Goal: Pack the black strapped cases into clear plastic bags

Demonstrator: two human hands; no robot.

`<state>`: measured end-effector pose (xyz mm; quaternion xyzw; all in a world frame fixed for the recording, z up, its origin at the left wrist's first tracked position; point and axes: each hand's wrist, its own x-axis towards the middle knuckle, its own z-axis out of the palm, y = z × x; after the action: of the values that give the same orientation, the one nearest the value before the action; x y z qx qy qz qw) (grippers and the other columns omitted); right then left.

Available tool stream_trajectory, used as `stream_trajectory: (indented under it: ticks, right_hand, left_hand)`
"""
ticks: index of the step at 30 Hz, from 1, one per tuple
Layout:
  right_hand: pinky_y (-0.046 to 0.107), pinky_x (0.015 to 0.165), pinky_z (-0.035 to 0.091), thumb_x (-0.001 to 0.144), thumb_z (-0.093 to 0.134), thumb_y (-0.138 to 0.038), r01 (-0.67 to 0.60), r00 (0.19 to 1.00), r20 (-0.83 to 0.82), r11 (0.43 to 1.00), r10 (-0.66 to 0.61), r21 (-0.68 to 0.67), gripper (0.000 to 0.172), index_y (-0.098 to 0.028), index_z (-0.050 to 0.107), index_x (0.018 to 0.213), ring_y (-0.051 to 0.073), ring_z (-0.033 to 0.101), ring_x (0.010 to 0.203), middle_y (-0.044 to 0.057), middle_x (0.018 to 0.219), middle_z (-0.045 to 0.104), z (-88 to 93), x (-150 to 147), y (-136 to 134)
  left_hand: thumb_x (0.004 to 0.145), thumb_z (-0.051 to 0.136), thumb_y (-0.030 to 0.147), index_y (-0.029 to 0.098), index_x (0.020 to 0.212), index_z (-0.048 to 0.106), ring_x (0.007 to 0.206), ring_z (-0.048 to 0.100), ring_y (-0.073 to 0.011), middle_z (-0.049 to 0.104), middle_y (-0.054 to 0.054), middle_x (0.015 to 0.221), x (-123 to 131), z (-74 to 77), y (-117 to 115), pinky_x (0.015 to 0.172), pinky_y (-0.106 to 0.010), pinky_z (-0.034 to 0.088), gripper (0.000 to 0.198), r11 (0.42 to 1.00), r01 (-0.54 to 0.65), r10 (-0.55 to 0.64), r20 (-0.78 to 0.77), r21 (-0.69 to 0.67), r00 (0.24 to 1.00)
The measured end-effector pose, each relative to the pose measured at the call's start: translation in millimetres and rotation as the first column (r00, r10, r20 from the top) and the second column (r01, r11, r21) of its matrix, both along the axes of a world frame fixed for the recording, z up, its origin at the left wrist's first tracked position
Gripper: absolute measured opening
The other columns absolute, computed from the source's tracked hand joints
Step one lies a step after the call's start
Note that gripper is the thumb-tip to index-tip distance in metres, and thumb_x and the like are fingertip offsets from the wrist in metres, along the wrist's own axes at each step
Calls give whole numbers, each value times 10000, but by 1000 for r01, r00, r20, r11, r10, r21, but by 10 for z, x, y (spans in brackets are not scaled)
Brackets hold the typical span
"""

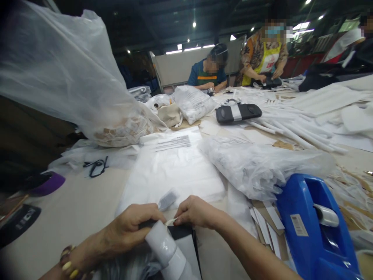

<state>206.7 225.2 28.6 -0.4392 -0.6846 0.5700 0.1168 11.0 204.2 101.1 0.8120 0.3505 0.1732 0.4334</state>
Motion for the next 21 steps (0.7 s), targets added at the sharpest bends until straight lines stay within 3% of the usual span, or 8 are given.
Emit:
stream_trajectory:
  ticks: [3, 6, 9, 11, 13, 17, 21]
  right_hand:
    - [188, 481, 341, 682, 548, -246, 16, 999, -28, 998, -18, -61, 178, -111, 661, 705, 74, 390, 504, -29, 541, 477, -134, -62, -15]
    - [185, 465, 297, 660, 521, -244, -30, 999, -31, 999, 28, -44, 151, -141, 615, 603, 74, 347, 508, -34, 528, 436, -202, -76, -26]
    - [183, 444, 239, 592, 504, -179, -74, 997, 3, 997, 74, 9, 114, -158, 524, 482, 73, 319, 505, -36, 497, 396, -230, -49, -1]
    - [188, 433, 212, 561, 459, -152, -86, 996, 32, 996, 85, 24, 106, -164, 475, 458, 71, 301, 483, -41, 471, 356, -238, -27, 13]
    - [194, 433, 208, 555, 428, -152, -111, 993, 51, 994, 110, 21, 94, -168, 457, 468, 68, 286, 459, -47, 461, 328, -226, -1, 14]
    - [204, 484, 269, 583, 430, -146, -190, 980, 75, 980, 186, 54, 97, -167, 507, 528, 80, 351, 492, -41, 509, 399, -79, 55, -3]
    - [234, 583, 340, 728, 418, -195, -119, 987, 131, 972, 93, 202, 162, -166, 570, 680, 124, 454, 624, 13, 690, 522, 143, 49, -8]
  left_hand:
    - [751, 464, 126, 134, 887, 661, 704, 565, -129, 644, -34, 793, 44, -45, 67, 663, -208, 416, 240, 1000, -3, 1, -129, -11, 992]
    - [724, 522, 141, 163, 1008, 648, 892, 564, -190, 653, -60, 947, -30, -20, 180, 836, -274, 405, 311, 999, 5, -15, -233, -44, 972]
    - [674, 616, 220, 157, 1137, 581, 1037, 522, -245, 597, -96, 1147, -224, 40, 268, 915, -321, 373, 468, 985, -139, 100, -324, -100, 941]
    - [715, 579, 313, 111, 1104, 580, 997, 533, -261, 594, -131, 1130, -373, 45, 291, 868, -341, 395, 439, 956, -265, 205, -361, -125, 910]
    - [751, 517, 391, 91, 982, 611, 889, 560, -250, 636, -129, 987, -496, 4, 283, 783, -336, 421, 390, 930, -314, 229, -364, -193, 903]
    - [638, 575, 349, 122, 935, 582, 768, 581, -185, 653, -64, 850, -603, -135, 224, 663, -263, 434, 374, 853, -240, 143, -234, -464, 962]
    - [536, 552, 236, 135, 885, 515, 665, 518, -124, 599, -21, 773, -557, -184, 207, 570, -213, 371, 365, 805, -242, 214, -115, -542, 970]
